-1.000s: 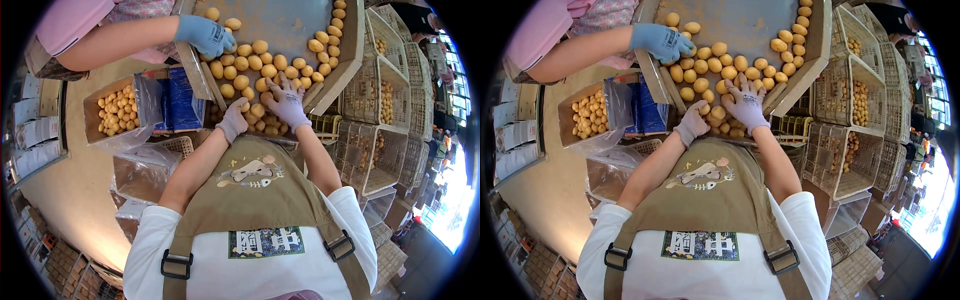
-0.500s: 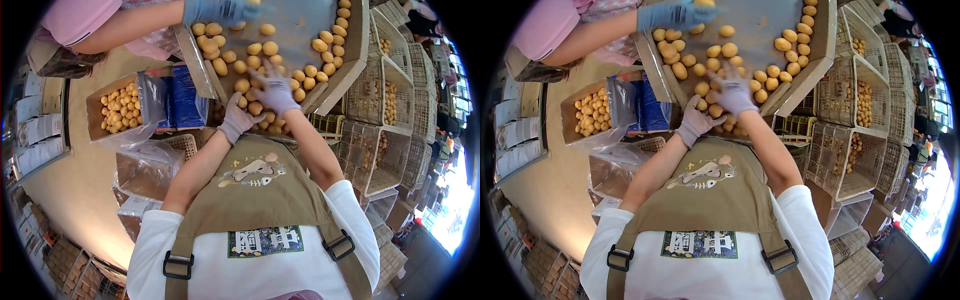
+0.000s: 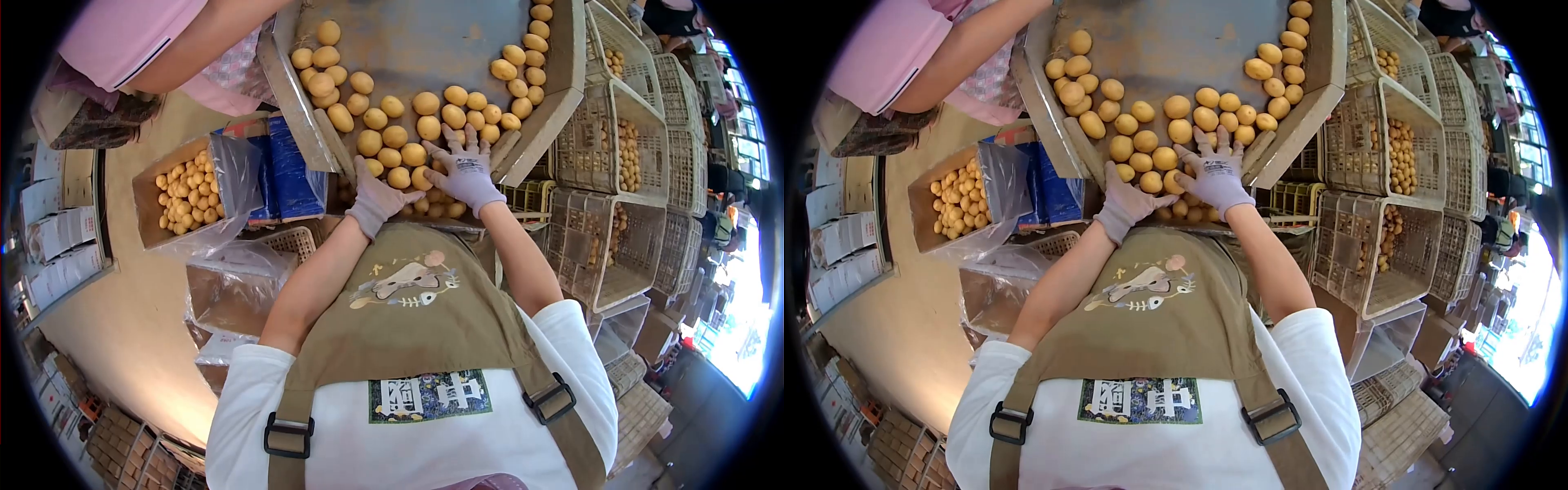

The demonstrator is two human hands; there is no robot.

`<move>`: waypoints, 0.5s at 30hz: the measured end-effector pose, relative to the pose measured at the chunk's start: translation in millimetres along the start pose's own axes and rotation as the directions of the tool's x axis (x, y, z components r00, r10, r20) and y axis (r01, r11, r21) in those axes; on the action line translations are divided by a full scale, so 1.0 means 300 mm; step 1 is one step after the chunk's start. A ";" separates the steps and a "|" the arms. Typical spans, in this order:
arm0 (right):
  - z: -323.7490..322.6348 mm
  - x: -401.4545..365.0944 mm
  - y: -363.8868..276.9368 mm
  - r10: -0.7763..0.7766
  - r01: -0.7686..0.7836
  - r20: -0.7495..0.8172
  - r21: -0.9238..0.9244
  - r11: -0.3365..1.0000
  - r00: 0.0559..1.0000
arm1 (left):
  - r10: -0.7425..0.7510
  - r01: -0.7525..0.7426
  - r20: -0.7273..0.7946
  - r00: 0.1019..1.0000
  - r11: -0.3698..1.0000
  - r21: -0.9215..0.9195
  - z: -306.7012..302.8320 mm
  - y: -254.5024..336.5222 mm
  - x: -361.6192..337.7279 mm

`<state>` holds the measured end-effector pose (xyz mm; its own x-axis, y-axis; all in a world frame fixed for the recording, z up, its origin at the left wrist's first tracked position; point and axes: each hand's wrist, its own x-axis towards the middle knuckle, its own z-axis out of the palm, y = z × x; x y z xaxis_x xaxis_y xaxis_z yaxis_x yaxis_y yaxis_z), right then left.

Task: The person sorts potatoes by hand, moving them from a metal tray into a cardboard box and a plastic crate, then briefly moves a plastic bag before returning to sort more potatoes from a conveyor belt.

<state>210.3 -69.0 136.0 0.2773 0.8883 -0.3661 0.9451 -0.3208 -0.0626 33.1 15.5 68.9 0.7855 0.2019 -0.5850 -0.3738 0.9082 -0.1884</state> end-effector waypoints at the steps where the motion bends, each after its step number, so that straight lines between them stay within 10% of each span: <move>1: -0.020 0.006 0.007 -0.019 0.020 -0.020 0.053 0.998 1.000 | 0.007 -0.008 0.014 1.000 0.999 0.045 0.003 0.001 -0.001; 3: -0.043 0.060 0.124 0.038 0.065 -0.126 0.721 0.690 0.991 | 0.023 -0.028 0.041 0.999 0.991 0.129 0.006 -0.002 -0.006; 5: -0.180 0.115 0.207 0.328 0.111 -0.346 0.817 0.566 0.879 | 0.037 -0.044 0.053 0.998 0.989 0.143 0.011 -0.004 -0.016; 6: -0.159 0.213 0.354 0.284 0.144 -0.582 0.580 0.802 0.762 | 0.043 -0.051 0.055 0.998 0.987 0.152 0.009 -0.005 -0.020; 7: -0.166 0.268 0.406 0.445 -0.166 -0.632 0.451 0.877 0.634 | 0.033 -0.037 0.035 0.999 0.993 0.114 0.005 -0.005 -0.015; 8: -0.225 0.274 0.390 0.615 -0.191 -0.330 0.755 0.627 0.716 | 0.037 -0.041 0.035 0.999 0.992 0.117 0.006 -0.006 -0.017; 10: -0.248 0.334 0.359 0.532 -0.336 -0.213 0.574 0.747 0.820 | 0.046 -0.051 0.044 0.998 0.992 0.119 0.010 -0.008 -0.017; 11: -0.260 0.294 0.376 0.349 -0.078 -0.118 0.863 0.499 0.930 | 0.040 -0.048 0.062 0.997 0.990 0.134 0.007 -0.004 -0.017; 15: -0.156 0.172 0.339 0.157 0.067 -0.209 0.778 0.624 0.965 | 0.034 -0.042 0.068 0.997 0.991 0.126 -0.011 -0.005 -0.004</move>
<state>328.8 -40.5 154.3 0.4519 0.8759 -0.1693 0.4739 -0.3965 -0.7862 31.3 12.6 67.3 0.8045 0.2569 -0.5356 -0.3414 0.9378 -0.0629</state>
